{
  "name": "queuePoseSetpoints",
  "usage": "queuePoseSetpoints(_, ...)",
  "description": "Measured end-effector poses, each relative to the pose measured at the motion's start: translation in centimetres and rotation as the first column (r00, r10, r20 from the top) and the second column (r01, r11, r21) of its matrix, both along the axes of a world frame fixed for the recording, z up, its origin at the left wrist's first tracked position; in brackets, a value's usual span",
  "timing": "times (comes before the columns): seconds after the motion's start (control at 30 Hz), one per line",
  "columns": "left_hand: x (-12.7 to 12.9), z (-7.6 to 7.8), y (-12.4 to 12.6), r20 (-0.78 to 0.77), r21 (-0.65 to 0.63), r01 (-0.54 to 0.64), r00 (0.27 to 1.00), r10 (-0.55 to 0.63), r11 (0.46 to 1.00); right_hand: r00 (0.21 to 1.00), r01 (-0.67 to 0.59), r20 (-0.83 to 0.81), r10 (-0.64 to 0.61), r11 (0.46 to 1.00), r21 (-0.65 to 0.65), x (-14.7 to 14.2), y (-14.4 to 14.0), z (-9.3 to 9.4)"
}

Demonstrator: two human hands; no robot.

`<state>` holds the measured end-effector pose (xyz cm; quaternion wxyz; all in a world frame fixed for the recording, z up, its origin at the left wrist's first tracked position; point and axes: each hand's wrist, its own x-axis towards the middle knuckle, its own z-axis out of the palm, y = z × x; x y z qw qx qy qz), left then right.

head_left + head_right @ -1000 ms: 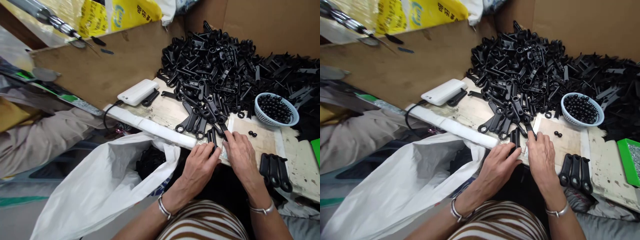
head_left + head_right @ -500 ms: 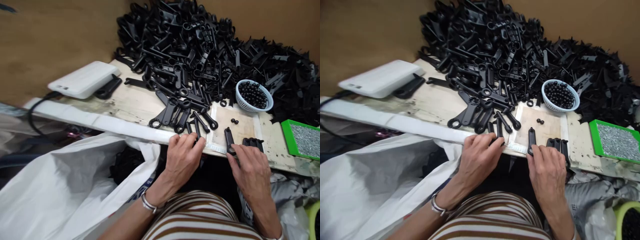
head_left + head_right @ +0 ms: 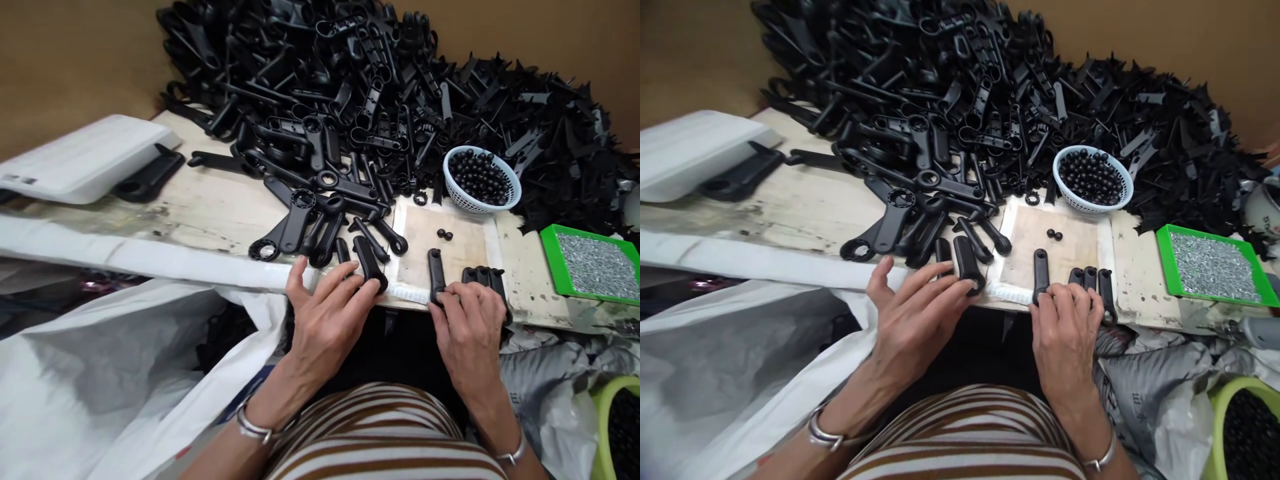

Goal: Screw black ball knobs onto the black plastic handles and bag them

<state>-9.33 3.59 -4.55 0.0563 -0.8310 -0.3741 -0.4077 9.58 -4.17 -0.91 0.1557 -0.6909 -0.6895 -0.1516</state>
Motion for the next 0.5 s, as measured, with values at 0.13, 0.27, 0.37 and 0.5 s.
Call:
queuePoseSetpoints(0.13, -0.3, 0.1, -0.3, 0.062, 0.03, 0.049, 0.997, -0.051, 0.998, 1.0, 0.005, -0.016, -0.004, 0.999, 0.042, 0.6, -0.7, 0.1)
queuePoseSetpoints(0.27, 0.3, 0.6, -0.6, 0.09, 0.064, 0.112, 0.989, -0.118, 0.992, 0.999, 0.041, 0.009, -0.041, 0.999, -0.007, 0.9, -1.0, 0.2)
queuePoseSetpoints(0.37, 1.0, 1.4, -0.7, 0.095, 0.083, 0.174, 0.979, -0.182, 0.981, 0.999, 0.048, 0.011, -0.048, 0.998, -0.03, 0.8, -0.9, 0.0)
queuePoseSetpoints(0.5, 1.6, 2.7, -0.8, 0.139, 0.091, 0.214, 0.964, -0.225, 0.973, 0.998, 0.008, -0.066, -0.009, 1.0, -0.015, 1.3, -0.8, 0.1)
